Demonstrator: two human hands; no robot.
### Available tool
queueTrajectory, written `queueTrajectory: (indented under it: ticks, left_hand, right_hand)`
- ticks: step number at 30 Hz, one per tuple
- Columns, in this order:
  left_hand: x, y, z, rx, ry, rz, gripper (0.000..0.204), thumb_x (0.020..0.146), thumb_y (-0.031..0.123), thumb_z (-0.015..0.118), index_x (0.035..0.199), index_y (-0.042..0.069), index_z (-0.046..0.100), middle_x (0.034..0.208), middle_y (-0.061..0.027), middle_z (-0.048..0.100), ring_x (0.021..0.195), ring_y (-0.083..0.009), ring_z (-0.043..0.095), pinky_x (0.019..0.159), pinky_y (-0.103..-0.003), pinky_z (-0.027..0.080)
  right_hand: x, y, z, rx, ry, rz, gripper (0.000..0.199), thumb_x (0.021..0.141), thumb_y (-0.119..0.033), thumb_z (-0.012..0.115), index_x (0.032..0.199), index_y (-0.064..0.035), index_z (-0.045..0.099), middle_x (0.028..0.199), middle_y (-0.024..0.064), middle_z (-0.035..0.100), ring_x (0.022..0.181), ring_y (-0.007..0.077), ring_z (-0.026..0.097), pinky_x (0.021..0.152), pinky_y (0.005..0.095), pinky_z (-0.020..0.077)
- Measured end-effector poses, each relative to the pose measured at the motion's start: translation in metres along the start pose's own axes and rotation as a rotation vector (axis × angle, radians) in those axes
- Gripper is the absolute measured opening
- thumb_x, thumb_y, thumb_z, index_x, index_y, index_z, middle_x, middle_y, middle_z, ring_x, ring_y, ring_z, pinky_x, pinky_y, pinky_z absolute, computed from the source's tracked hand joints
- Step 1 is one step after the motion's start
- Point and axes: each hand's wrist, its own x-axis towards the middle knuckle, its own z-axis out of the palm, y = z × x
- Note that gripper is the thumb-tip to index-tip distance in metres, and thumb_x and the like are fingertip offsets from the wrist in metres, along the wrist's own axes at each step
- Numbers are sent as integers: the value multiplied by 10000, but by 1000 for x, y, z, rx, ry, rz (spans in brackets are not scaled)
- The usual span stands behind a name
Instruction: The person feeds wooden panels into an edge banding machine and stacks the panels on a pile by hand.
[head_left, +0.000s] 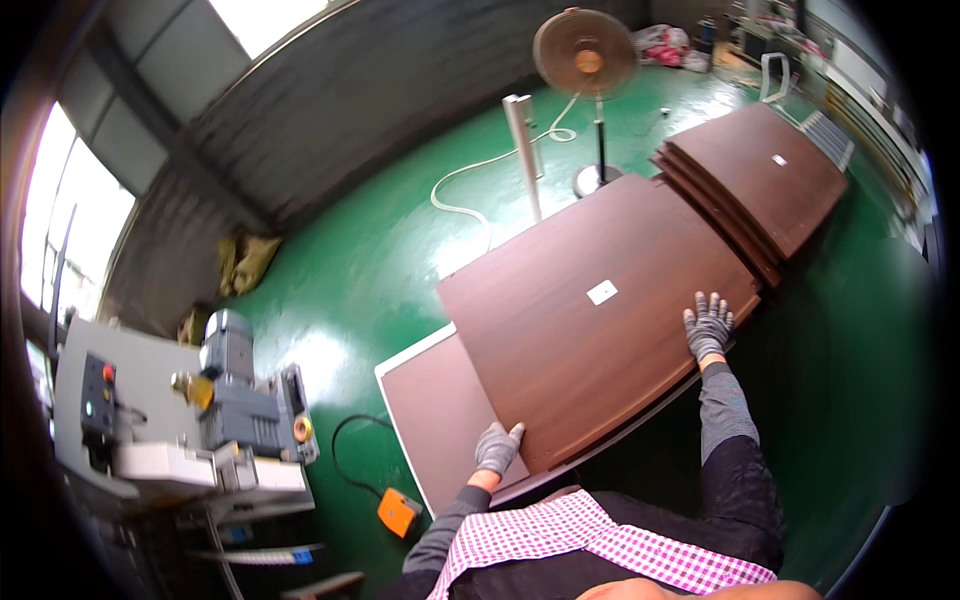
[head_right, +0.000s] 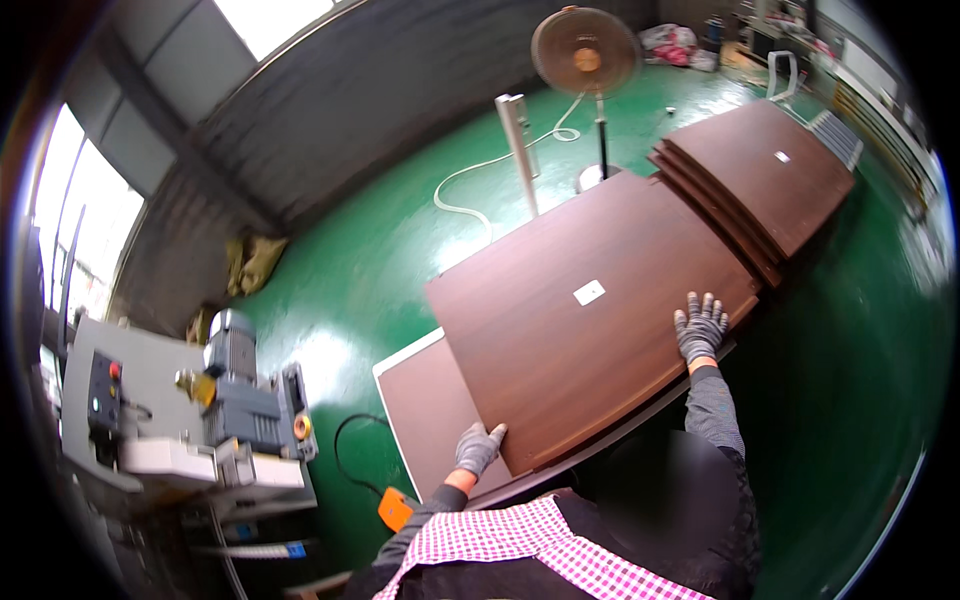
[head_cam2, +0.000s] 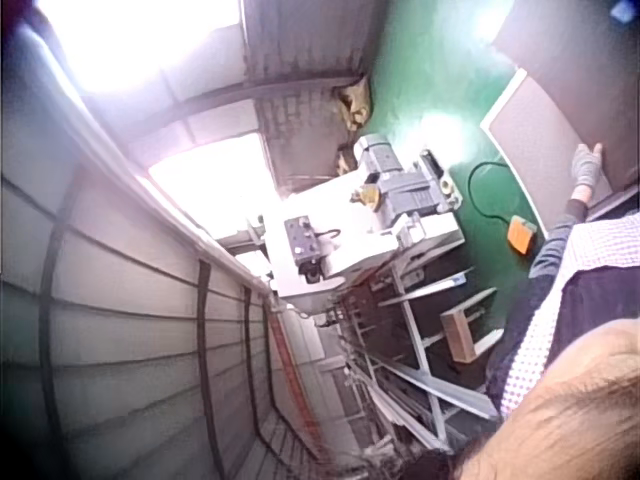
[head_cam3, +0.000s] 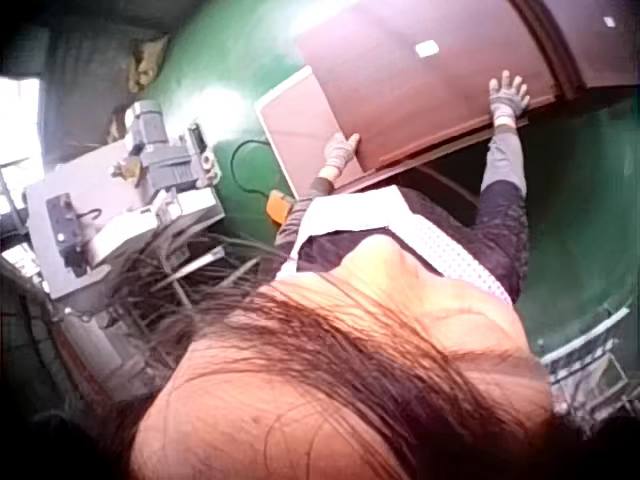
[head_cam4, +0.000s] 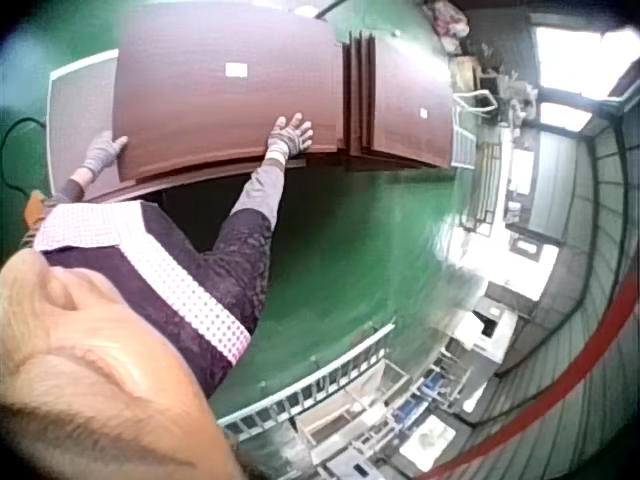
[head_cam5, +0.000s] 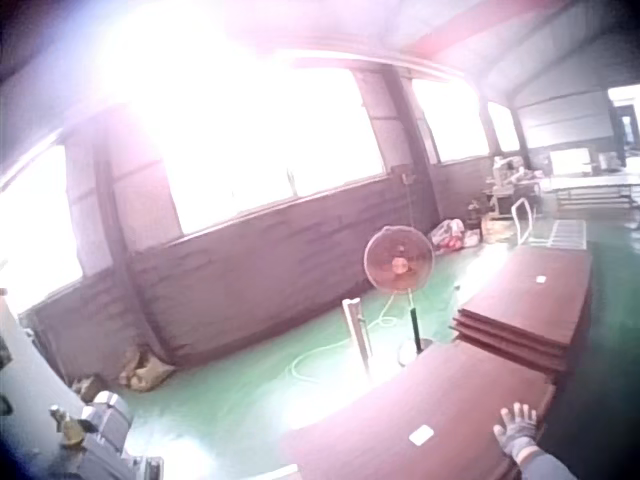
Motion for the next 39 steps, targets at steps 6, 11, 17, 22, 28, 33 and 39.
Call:
queueTrajectory:
  ticks: [6, 11, 17, 22, 28, 33, 39]
  left_hand:
    - [-23, -3, 32, -130, -41, -62, 941, 849, 558, 581, 1424, -103, 238, 1047, -328, 631, 996, -405, 637, 874, -457, 498]
    - [-25, -23, 65, -596, -22, -31, 919, 849, 362, 676, 1478, -49, 148, 1084, -277, 639, 998, -328, 647, 864, -389, 512]
    - [-15, -47, 95, -1088, -5, 4, 857, 807, 170, 729, 1480, -7, 228, 887, -151, 689, 845, -206, 652, 816, -313, 517]
    - [-25, -38, 71, -916, -22, 3, 834, 828, 124, 696, 1517, 180, 231, 869, -134, 693, 793, -180, 653, 811, -311, 516]
    - [-8, -47, 96, -934, 152, 242, 801, 813, 154, 680, 1503, 195, 276, 1137, -219, 645, 933, -298, 649, 866, -369, 505]
    - [-44, -68, 46, -1142, -314, 173, 695, 875, 116, 573, 1493, 286, 306, 877, -156, 651, 651, -221, 596, 553, -391, 507]
    - [-62, -235, 107, -1106, -211, 249, 440, 893, 219, 589, 1311, 83, 560, 1056, -122, 684, 785, -184, 678, 718, -336, 573]
  right_hand:
    - [15, 5, 14, -90, -59, -6, 615, 957, -555, 343, 1504, -289, 257, 1574, 108, 201, 1437, 333, 190, 1153, 515, 142]
    - [11, -7, 27, -132, -73, 117, 622, 974, -559, 285, 1521, -275, 198, 1580, 104, 187, 1444, 342, 174, 1150, 517, 154]
    - [-109, -116, 11, -199, -48, -41, 688, 974, -570, 265, 1518, -153, 208, 1570, 152, 197, 1437, 369, 184, 1144, 534, 155]
    - [-176, -152, 17, -146, 6, -251, 648, 961, -534, 355, 1505, -196, 250, 1554, 152, 227, 1417, 370, 225, 1133, 545, 167]
    - [-180, -157, 8, -148, 0, -257, 630, 964, -530, 354, 1498, -207, 265, 1556, 137, 233, 1423, 364, 210, 1125, 551, 174]
    - [-181, -153, 19, -159, -29, -256, 634, 967, -554, 333, 1503, -224, 252, 1556, 123, 245, 1416, 358, 234, 1101, 556, 223]
    - [-184, -176, 44, -162, -128, -76, 729, 945, -608, 330, 1519, -181, 190, 1560, 169, 207, 1415, 356, 234, 1097, 574, 229]
